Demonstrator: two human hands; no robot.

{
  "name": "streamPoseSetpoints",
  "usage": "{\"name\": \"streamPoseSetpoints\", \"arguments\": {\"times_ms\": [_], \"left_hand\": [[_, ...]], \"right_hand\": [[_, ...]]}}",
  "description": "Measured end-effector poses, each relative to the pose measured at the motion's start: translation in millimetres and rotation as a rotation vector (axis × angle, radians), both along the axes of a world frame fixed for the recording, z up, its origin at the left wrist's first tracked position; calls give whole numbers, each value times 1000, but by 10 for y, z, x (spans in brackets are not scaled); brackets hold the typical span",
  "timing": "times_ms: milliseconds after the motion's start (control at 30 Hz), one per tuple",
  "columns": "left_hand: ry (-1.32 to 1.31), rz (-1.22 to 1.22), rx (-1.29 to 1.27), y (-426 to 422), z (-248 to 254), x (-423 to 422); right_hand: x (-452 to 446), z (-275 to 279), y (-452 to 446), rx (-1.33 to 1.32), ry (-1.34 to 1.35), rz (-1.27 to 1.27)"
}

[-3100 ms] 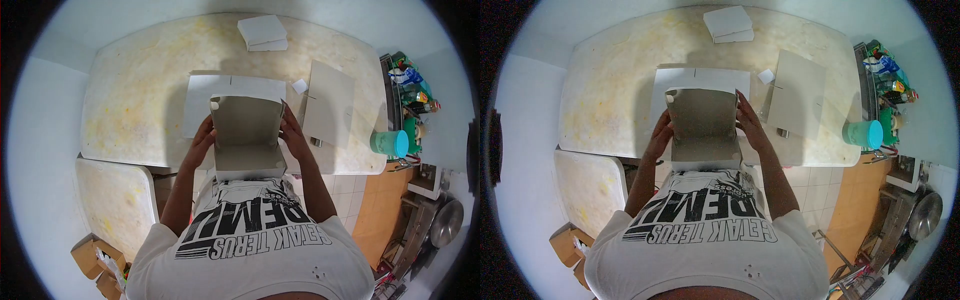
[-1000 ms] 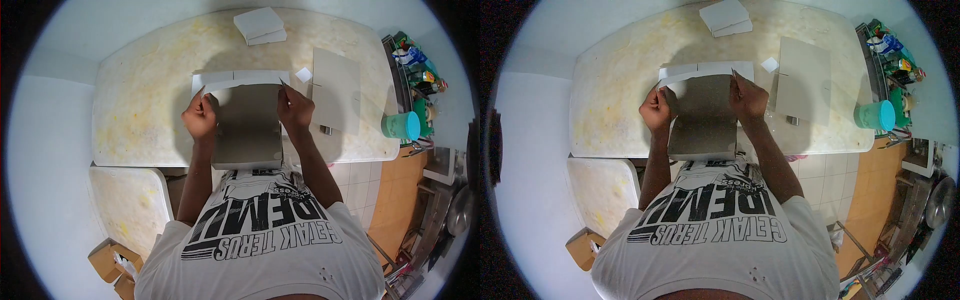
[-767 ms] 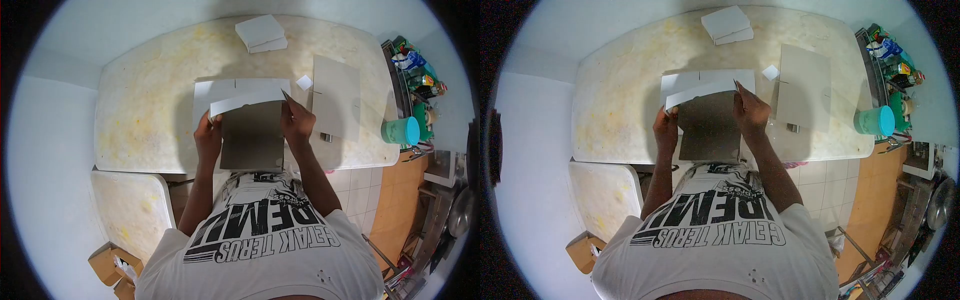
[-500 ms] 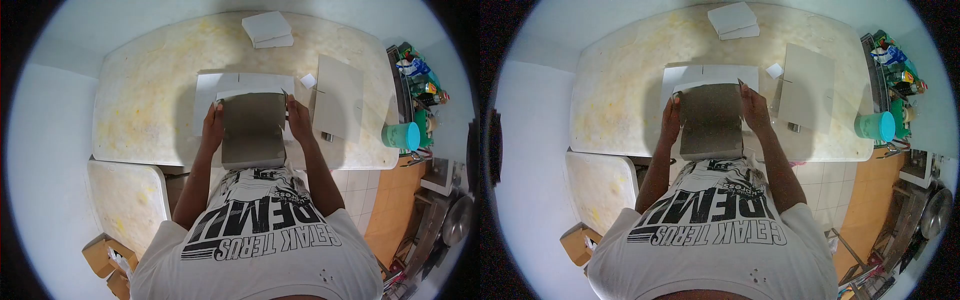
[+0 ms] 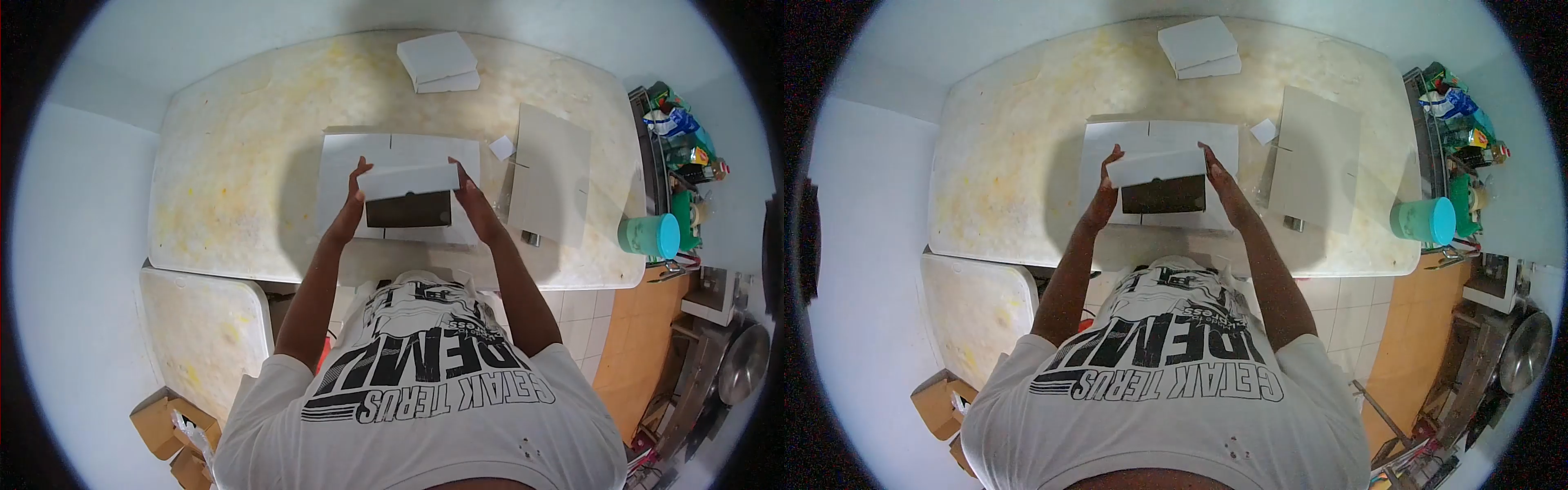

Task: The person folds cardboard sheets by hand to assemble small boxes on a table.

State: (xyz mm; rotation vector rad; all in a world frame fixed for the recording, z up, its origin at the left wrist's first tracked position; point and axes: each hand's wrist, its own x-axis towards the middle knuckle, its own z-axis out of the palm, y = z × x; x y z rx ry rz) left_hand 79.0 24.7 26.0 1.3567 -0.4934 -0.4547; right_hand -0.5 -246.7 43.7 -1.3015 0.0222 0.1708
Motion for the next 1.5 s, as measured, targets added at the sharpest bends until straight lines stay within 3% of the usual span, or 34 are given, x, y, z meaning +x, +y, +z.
{"name": "streamPoseSetpoints", "arguments": {"times_ms": [67,167,267,367,500,600,867,1000,1067,1100,1200,1267,1367,1467,1500], "left_hand": [[26,-24,82,56,-7,-34],[-116,11,461,96,-244,-119],[-117,27,509,99,-281,-213],[42,67,351,28,-121,-279],[-186,-40,600,62,-28,-222],[-169,-11,654,36,-75,-190],[-90,207,602,33,-224,-300],[-46,101,671,71,-227,-402],[119,110,592,35,-110,-517],[240,163,488,-1,-96,-667],[520,324,222,-146,-47,-1034],[660,419,139,-168,-68,-1268],[485,553,258,-151,-52,-1616],[761,879,-39,-76,109,-1916],[739,964,-20,3,208,-2005]], "right_hand": [[-65,-158,-53,-62,12,-6],[-204,-207,55,-618,-102,43],[-261,-375,111,-795,-318,-56],[-283,-172,119,-863,-298,-2],[-235,-84,65,-971,-272,118],[-222,-122,70,-959,-292,140],[-269,-280,233,-938,-192,-146],[-295,-558,128,-1062,-248,-139],[-301,-252,164,-546,103,-390],[-311,-476,73,-508,75,-411],[-359,-342,81,-778,180,-319],[-434,-213,111,-750,152,-238],[-568,-12,254,-732,36,-13],[-834,9,520,-639,-86,165],[-946,23,626,-619,-97,210]]}}
